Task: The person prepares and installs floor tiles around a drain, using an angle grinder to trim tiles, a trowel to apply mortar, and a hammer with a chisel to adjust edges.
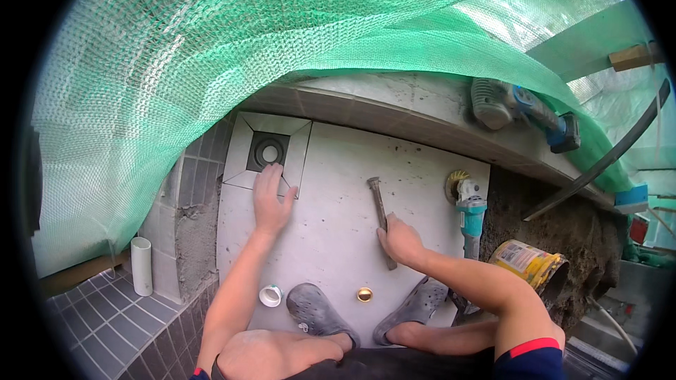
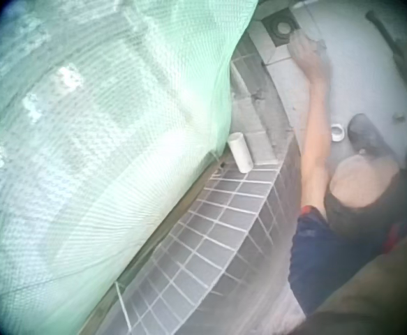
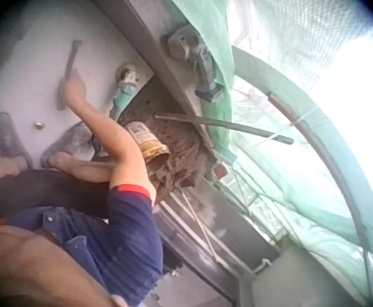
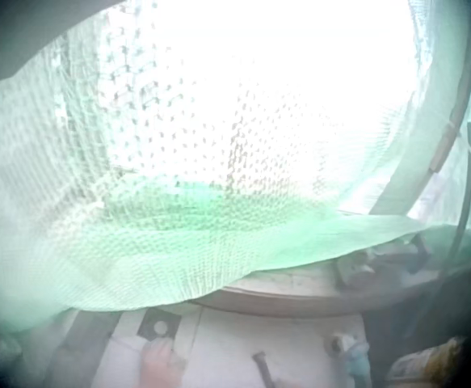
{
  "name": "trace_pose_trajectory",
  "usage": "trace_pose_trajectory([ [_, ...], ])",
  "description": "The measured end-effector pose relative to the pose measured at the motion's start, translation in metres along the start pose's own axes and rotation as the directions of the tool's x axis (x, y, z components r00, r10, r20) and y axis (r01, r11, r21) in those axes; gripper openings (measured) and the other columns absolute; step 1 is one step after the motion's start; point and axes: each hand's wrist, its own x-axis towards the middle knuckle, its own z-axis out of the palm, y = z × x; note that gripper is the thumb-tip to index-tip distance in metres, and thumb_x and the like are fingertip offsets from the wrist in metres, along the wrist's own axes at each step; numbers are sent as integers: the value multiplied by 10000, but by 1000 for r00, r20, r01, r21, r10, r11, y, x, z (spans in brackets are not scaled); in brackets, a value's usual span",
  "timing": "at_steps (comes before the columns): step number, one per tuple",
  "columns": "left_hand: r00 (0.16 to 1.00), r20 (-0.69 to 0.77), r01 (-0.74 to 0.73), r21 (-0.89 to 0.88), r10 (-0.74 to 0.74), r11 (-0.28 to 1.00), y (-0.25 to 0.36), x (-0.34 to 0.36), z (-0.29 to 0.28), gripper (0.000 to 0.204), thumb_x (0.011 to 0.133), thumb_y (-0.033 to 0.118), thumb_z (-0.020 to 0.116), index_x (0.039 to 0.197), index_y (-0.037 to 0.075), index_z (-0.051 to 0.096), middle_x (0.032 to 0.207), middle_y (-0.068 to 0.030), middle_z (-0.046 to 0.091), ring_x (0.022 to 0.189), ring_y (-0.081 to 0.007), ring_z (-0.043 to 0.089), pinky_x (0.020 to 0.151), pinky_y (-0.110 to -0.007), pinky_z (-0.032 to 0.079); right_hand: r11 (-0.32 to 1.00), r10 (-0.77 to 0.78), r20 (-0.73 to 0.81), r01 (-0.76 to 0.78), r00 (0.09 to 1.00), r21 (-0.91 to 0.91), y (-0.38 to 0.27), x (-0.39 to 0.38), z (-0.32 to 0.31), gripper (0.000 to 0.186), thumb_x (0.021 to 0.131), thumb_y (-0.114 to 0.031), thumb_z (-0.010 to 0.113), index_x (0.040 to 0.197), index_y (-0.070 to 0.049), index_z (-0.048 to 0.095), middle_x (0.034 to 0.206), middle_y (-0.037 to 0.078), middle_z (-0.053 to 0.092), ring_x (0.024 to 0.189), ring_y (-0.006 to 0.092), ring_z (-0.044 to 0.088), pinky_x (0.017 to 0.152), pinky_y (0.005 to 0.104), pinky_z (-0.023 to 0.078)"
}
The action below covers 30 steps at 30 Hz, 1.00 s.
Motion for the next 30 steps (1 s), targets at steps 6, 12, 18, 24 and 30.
trace_pose_trajectory([
  [6, 999, 21, -48, 56, 47, 997, -2, -10, 9, 578, 894, 268, 739, 1367, -25, 578, 1479, -221, 545, 1440, -408, 434, 1213, -583, 244, 982, -126, -120, 141, 985, 128, -42, 5, -18, 357, 1026, -293, 543, 1234, -5, 505, 1004, 289, 651, 895, 497, 642, 800, 559, 522],
  [12, 996, 62, -66, 78, 61, 995, -3, -9, 13, 541, 901, 270, 727, 1348, -7, 604, 1476, -196, 561, 1440, -374, 450, 1211, -561, 260, 897, -353, -381, 425, 855, 122, -70, 42, -2, 516, 1017, -197, 563, 1515, -176, 428, 1155, 232, 567, 864, 457, 634, 778, 534, 532],
  [18, 997, 63, -53, 128, 46, 990, -2, -9, 12, 537, 898, 297, 720, 1343, 13, 618, 1461, -178, 580, 1424, -343, 476, 1207, -548, 279, 865, -451, -290, 494, 844, 93, -87, 61, -1, 575, 993, -96, 591, 1536, -254, 486, 1080, 197, 566, 833, 376, 636, 759, 464, 537],
  [24, 997, 55, -62, 129, 56, 990, -2, -9, 13, 531, 897, 297, 725, 1332, 9, 628, 1455, -172, 587, 1420, -340, 480, 1207, -545, 281, 829, -473, -405, 551, 782, 96, -83, 79, 3, 512, 993, -103, 602, 1482, -251, 564, 1006, 203, 597, 784, 374, 637, 723, 458, 542],
  [30, 997, 58, -54, 119, 47, 991, -1, -9, 13, 529, 902, 293, 721, 1336, 6, 627, 1459, -170, 584, 1421, -336, 479, 1212, -540, 274, 842, -454, -393, 529, 800, 104, -82, 80, 4, 491, 994, -105, 609, 1468, -229, 576, 1006, 196, 618, 808, 381, 644, 734, 457, 536],
])
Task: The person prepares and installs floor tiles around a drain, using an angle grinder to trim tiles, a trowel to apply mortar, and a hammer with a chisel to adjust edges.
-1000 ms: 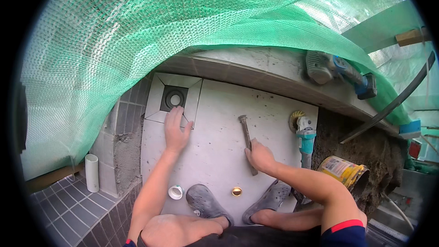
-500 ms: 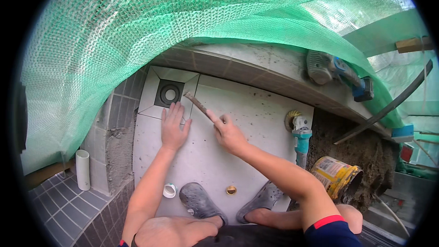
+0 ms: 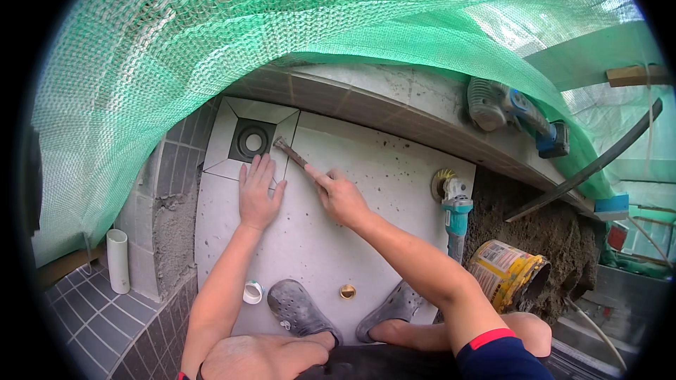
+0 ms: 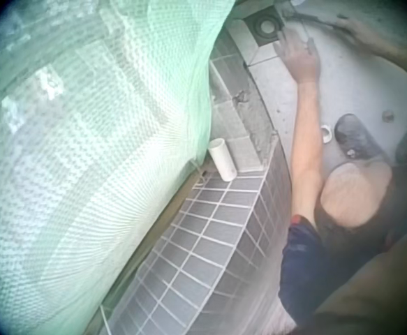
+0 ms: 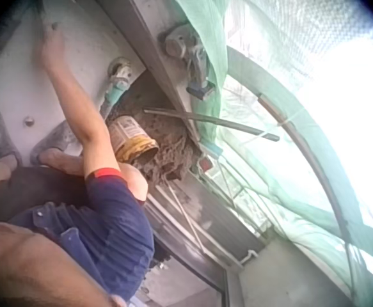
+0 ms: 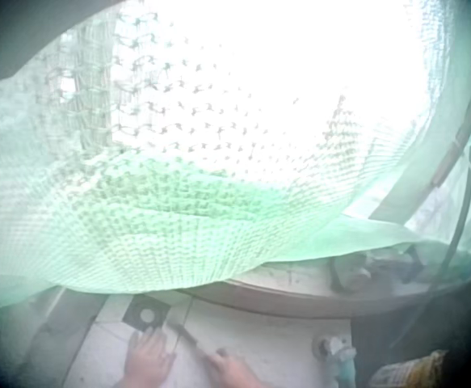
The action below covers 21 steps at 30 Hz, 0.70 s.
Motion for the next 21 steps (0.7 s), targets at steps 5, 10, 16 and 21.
trace_pose_trajectory([
  [5, 1000, -5, 3, -16, -3, 1000, -1, -1, 1, 530, 904, 297, 722, 1337, 6, 627, 1461, -163, 583, 1424, -342, 473, 1211, -543, 274, 999, 41, -21, -40, 999, 30, -2, -6, 0, 471, 997, -101, 609, 1447, -237, 595, 940, 201, 619, 801, 382, 633, 728, 454, 519],
  [10, 1000, -3, 6, -11, -6, 1000, -2, -2, 0, 527, 913, 294, 715, 1343, 1, 627, 1464, -170, 582, 1429, -354, 467, 1209, -542, 273, 996, 84, -4, -84, 996, 22, -3, -3, 0, 439, 1009, -138, 589, 1438, -230, 595, 975, 208, 624, 825, 414, 639, 742, 483, 529],
  [16, 1000, -5, 15, -9, -15, 1000, 0, -1, -1, 524, 906, 300, 721, 1330, 4, 633, 1454, -166, 590, 1425, -359, 468, 1210, -539, 272, 995, 99, -15, -99, 995, 26, -4, 2, 1, 414, 1009, -144, 589, 1416, -216, 610, 983, 207, 623, 862, 412, 632, 763, 482, 521],
  [21, 1000, 2, 16, -3, -16, 1000, 1, 1, -2, 522, 903, 292, 724, 1328, 3, 634, 1461, -160, 585, 1426, -365, 465, 1209, -542, 275, 995, 79, -69, -75, 994, 59, -4, 3, 3, 388, 998, -107, 597, 1379, -165, 636, 940, 203, 633, 830, 400, 618, 761, 462, 509],
])
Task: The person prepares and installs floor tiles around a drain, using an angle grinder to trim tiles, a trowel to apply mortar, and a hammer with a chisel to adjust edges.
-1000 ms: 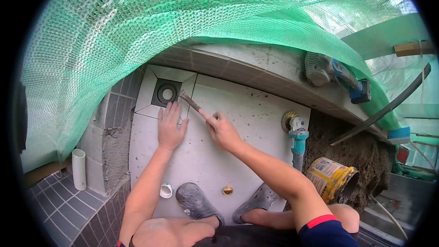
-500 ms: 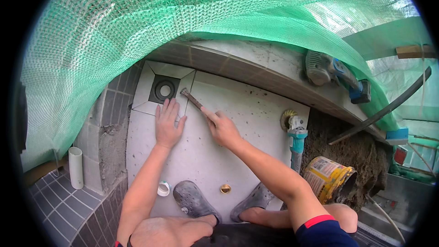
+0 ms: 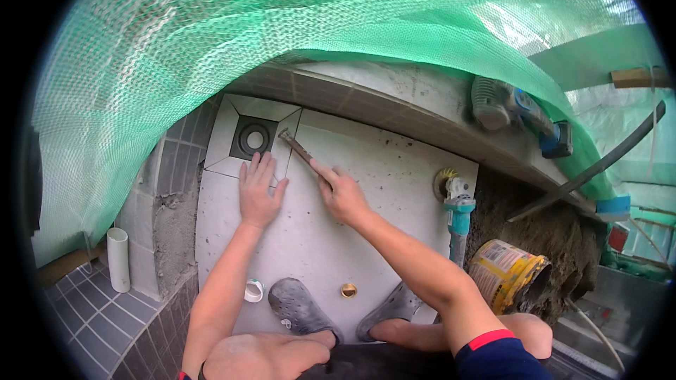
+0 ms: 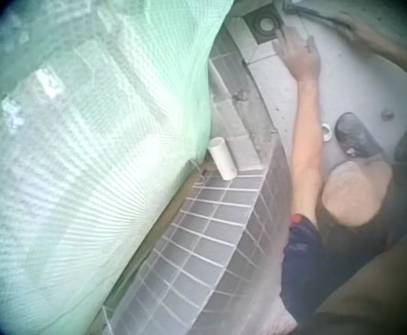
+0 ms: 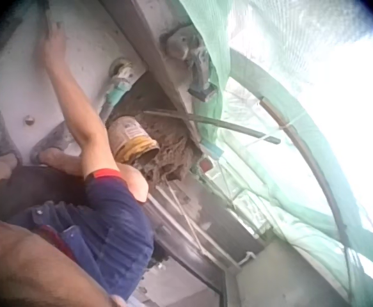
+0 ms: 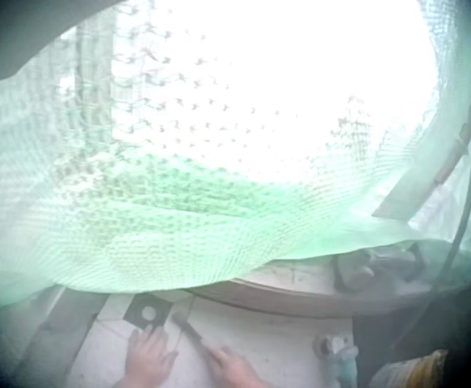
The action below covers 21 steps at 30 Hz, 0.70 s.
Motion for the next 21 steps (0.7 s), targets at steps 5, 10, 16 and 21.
trace_pose_trajectory([
  [5, 1000, 9, 6, 6, -6, 1000, 1, 0, 1, 527, 906, 296, 722, 1332, 0, 630, 1482, -155, 568, 1433, -366, 455, 1210, -551, 271, 999, 43, 68, -44, 997, 10, 2, 1, -3, 422, 1004, -136, 576, 1420, -200, 600, 1026, 204, 633, 896, 417, 630, 803, 480, 523],
  [10, 1000, 10, -4, 21, 4, 1000, -1, -1, 4, 529, 916, 299, 716, 1338, -7, 625, 1494, -154, 558, 1445, -361, 440, 1213, -556, 265, 999, 40, 57, -41, 998, 16, 7, 0, -3, 424, 1007, -146, 570, 1426, -206, 595, 1053, 208, 638, 934, 416, 633, 833, 476, 523],
  [16, 999, 36, 39, -9, -38, 999, -3, -22, 3, 522, 937, 277, 685, 1364, -10, 599, 1514, -166, 531, 1457, -362, 425, 1224, -565, 230, 998, 49, 97, -52, 994, 28, 8, 8, -8, 405, 1012, -153, 568, 1413, -197, 609, 1041, 229, 651, 921, 430, 637, 823, 478, 524],
  [21, 989, 145, -28, 38, 22, 999, 24, -58, -1, 591, 947, 304, 659, 1427, -17, 531, 1529, -188, 491, 1474, -360, 396, 1221, -585, 216, 1000, -19, 48, 18, 999, 18, 16, 8, -7, 397, 1011, -154, 573, 1402, -198, 619, 1004, 239, 651, 887, 439, 638, 791, 484, 521],
])
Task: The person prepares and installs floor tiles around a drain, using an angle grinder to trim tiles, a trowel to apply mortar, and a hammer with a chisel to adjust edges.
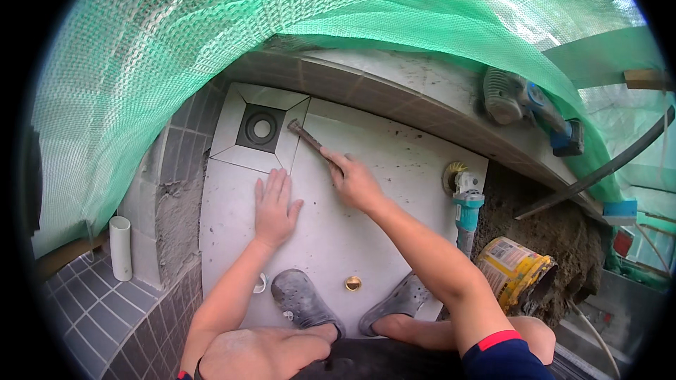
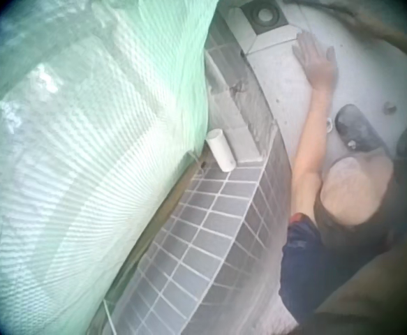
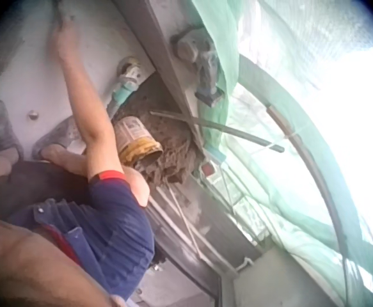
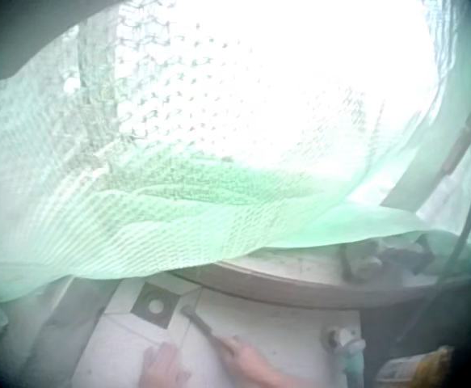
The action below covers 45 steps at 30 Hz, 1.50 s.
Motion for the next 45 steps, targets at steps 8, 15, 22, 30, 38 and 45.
trace_pose_trajectory([
  [8, 999, 39, 4, 7, -4, 1000, 4, -4, 1, 652, 941, 337, 662, 1451, -38, 505, 1564, -191, 455, 1498, -373, 356, 1224, -595, 192, 1000, -31, 13, 31, 999, 3, -3, -12, -8, 398, 1008, -151, 586, 1401, -203, 615, 973, 221, 642, 876, 430, 630, 784, 478, 521],
  [15, 999, 36, 6, 77, -9, 997, 7, -3, 0, 698, 938, 393, 654, 1465, -36, 499, 1597, -180, 420, 1522, -370, 315, 1220, -617, 178, 1000, 20, 37, -20, 999, -8, -6, -17, -15, 404, 1001, -134, 597, 1397, -206, 618, 957, 208, 637, 855, 403, 631, 772, 461, 520],
  [22, 999, 29, 15, 126, -19, 992, 8, -4, 4, 740, 931, 436, 649, 1479, -34, 486, 1623, -174, 385, 1537, -372, 281, 1218, -638, 167, 998, -6, 53, 10, 999, -64, -8, -31, -21, 400, 996, -105, 600, 1387, -182, 640, 970, 192, 639, 822, 370, 625, 762, 430, 515],
  [30, 998, 49, 29, 155, -37, 988, 12, -4, 5, 787, 925, 471, 645, 1496, -40, 465, 1640, -174, 354, 1548, -364, 258, 1217, -646, 165, 985, -26, 160, 53, 987, -166, 3, -47, -32, 439, 1002, -149, 596, 1430, -247, 603, 914, 168, 610, 754, 374, 627, 690, 463, 519],
  [38, 997, 59, 32, 157, -42, 987, 12, -5, 3, 791, 925, 476, 645, 1494, -42, 465, 1634, -176, 362, 1547, -360, 262, 1216, -650, 163, 979, -19, 248, 68, 969, -192, -8, -31, -38, 434, 1009, -164, 583, 1431, -261, 602, 932, 169, 613, 742, 390, 638, 680, 485, 527],
  [45, 999, -30, 16, 105, -13, 994, 0, 0, 5, 657, 921, 382, 676, 1415, -26, 535, 1539, -175, 469, 1503, -369, 323, 1210, -631, 205, 972, -12, 265, 74, 964, -224, -11, -27, -40, 427, 1012, -168, 577, 1427, -263, 605, 930, 172, 618, 748, 392, 642, 684, 493, 528],
])
